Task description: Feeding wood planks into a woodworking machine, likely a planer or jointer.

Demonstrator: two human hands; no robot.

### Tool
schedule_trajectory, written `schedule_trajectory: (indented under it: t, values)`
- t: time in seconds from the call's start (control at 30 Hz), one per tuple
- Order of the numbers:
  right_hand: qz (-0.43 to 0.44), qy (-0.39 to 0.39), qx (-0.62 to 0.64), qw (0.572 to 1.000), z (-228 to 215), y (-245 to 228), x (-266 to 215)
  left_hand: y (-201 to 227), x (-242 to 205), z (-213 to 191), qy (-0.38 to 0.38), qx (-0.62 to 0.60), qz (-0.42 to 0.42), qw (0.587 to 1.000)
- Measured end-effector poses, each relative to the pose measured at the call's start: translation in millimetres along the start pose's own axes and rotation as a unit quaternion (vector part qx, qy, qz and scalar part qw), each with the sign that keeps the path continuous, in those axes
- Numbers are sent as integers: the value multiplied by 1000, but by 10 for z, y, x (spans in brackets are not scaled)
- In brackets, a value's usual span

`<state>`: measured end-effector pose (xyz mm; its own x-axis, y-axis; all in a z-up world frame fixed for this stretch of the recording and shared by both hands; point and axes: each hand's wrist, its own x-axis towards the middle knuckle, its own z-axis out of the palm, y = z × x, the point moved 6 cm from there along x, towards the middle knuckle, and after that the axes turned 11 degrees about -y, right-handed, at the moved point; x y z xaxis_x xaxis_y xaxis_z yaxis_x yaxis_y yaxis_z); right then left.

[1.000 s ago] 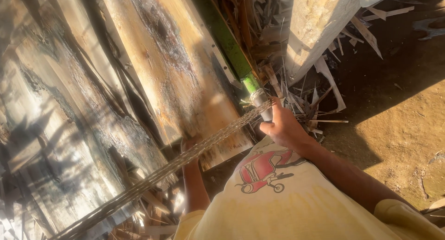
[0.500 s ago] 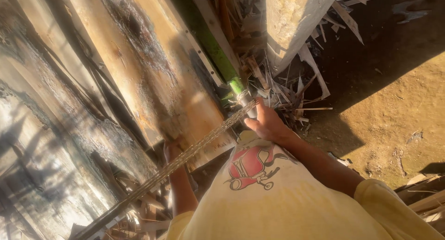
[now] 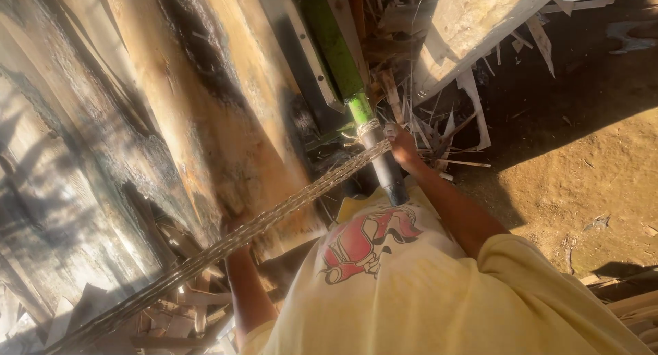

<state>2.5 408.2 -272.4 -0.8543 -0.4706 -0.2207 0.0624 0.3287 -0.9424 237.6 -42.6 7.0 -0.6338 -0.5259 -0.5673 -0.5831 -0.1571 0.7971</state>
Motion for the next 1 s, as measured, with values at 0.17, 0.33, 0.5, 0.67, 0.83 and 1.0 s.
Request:
schedule_trajectory:
  t: [0.17, 0.33, 0.5, 0.67, 0.83, 1.0]
  values:
    - [13, -43, 45, 998, 190, -101, 599, -125, -82, -351, 43, 14, -2, 999]
    - [1, -121, 80, 989, 669, -649, 1194, -437, -308, -764, 136, 57, -24, 989]
    - [9, -154, 100, 983, 676, -1211, 1529, -1089, -100, -980, 192, 162, -91, 964]
    - [49, -156, 140, 977, 700, -1328, 1665, -871, -475, -667, 320, 337, 49, 884]
    - [122, -96, 200, 967, 342, -703, 1632, -665, -458, -269, 315, 375, 146, 860]
    - [185, -49, 252, 949, -55, -316, 1389, -429, -412, 114, 311, 388, 219, 840]
